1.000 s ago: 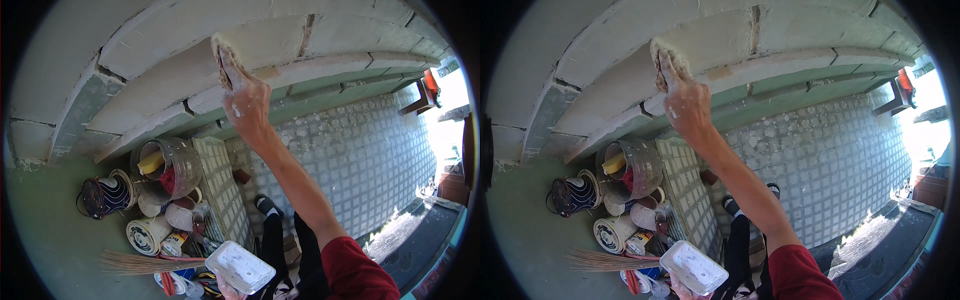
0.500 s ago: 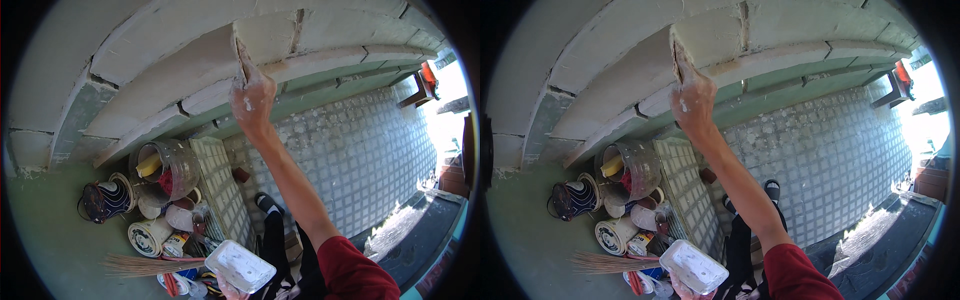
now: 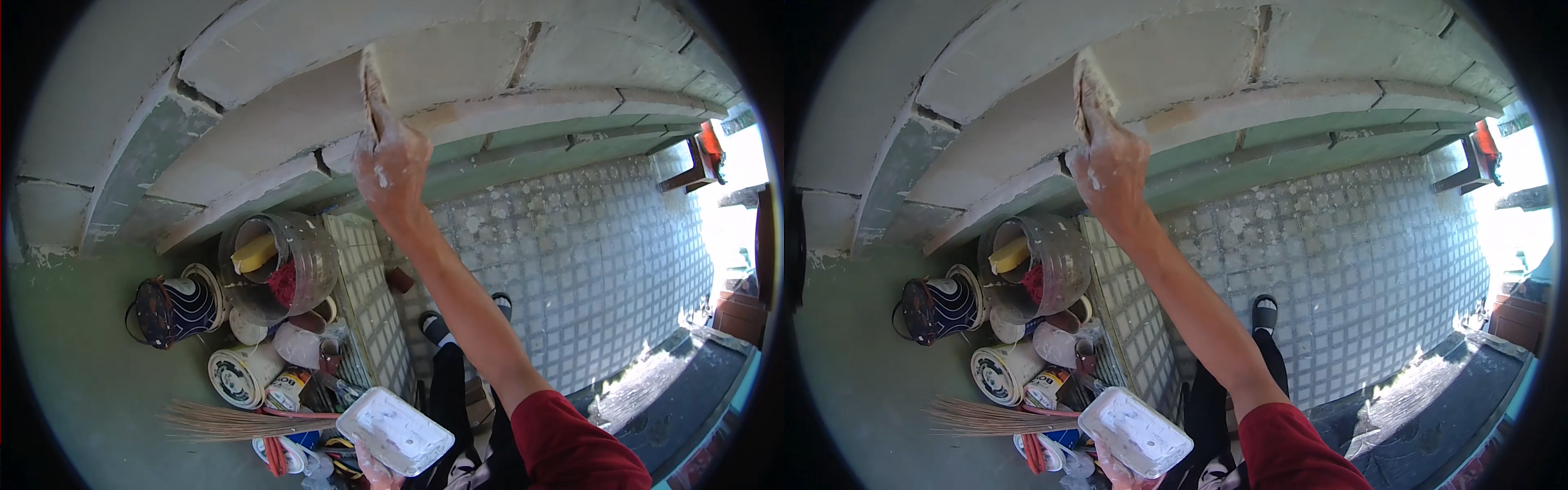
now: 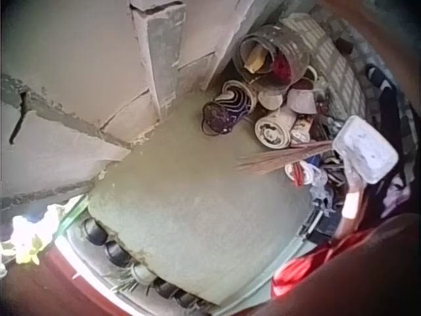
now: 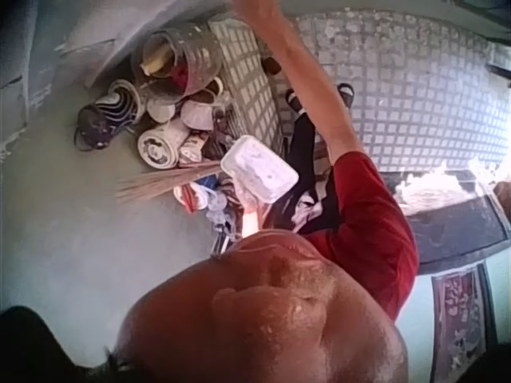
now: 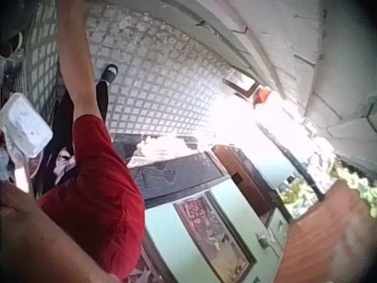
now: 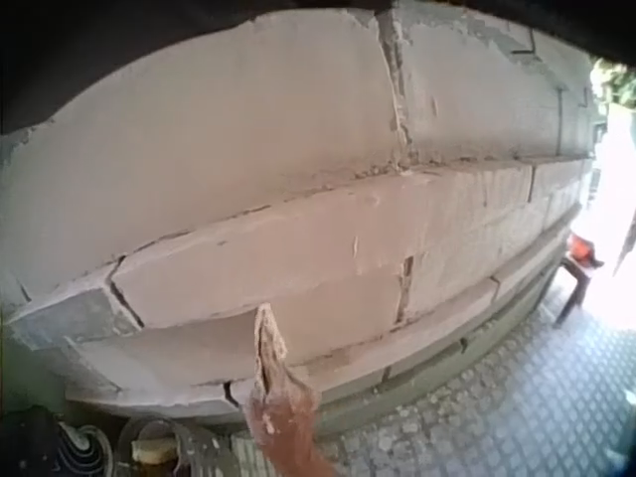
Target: Applying plaster or filler to gaps in the ceiling structure using a spatula.
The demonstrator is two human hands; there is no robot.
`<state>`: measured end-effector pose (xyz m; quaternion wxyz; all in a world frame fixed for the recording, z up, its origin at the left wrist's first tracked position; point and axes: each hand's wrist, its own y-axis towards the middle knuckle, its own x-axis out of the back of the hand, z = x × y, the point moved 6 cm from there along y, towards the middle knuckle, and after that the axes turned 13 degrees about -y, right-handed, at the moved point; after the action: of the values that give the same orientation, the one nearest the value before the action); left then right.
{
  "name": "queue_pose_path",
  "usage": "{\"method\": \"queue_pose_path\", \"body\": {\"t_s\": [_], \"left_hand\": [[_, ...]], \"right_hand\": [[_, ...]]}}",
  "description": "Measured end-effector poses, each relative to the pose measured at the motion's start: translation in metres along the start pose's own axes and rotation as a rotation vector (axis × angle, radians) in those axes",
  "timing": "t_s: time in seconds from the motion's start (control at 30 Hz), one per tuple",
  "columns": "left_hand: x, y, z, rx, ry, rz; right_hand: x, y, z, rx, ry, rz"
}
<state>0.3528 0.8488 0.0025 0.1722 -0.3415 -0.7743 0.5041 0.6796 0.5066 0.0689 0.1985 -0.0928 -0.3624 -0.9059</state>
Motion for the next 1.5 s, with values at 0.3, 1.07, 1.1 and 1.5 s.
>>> {"method": "queue_pose_path", "body": {"t_s": [0.3, 1.07, 1.1, 1.5], "left_hand": [[0.034, 0.020, -0.007, -0.019, -0.047, 0.066], [0.077, 0.058, -0.010, -0.011, -0.206, 0.185], [0.063, 0.047, -0.011, -0.001, -0.212, 0.094], [0.056, 0.037, -0.017, -0.024, -0.187, -0.018]], "right_hand": [[0.034, 0.012, -0.043, 0.078, 0.052, -0.342], [-0.040, -0.005, -0.001, 0.047, -0.392, -0.222], [-0.045, -0.015, 0.010, 0.123, -0.458, -0.368], [-0.089, -0.074, 0.077, 0.208, -0.011, 0.056]]}}
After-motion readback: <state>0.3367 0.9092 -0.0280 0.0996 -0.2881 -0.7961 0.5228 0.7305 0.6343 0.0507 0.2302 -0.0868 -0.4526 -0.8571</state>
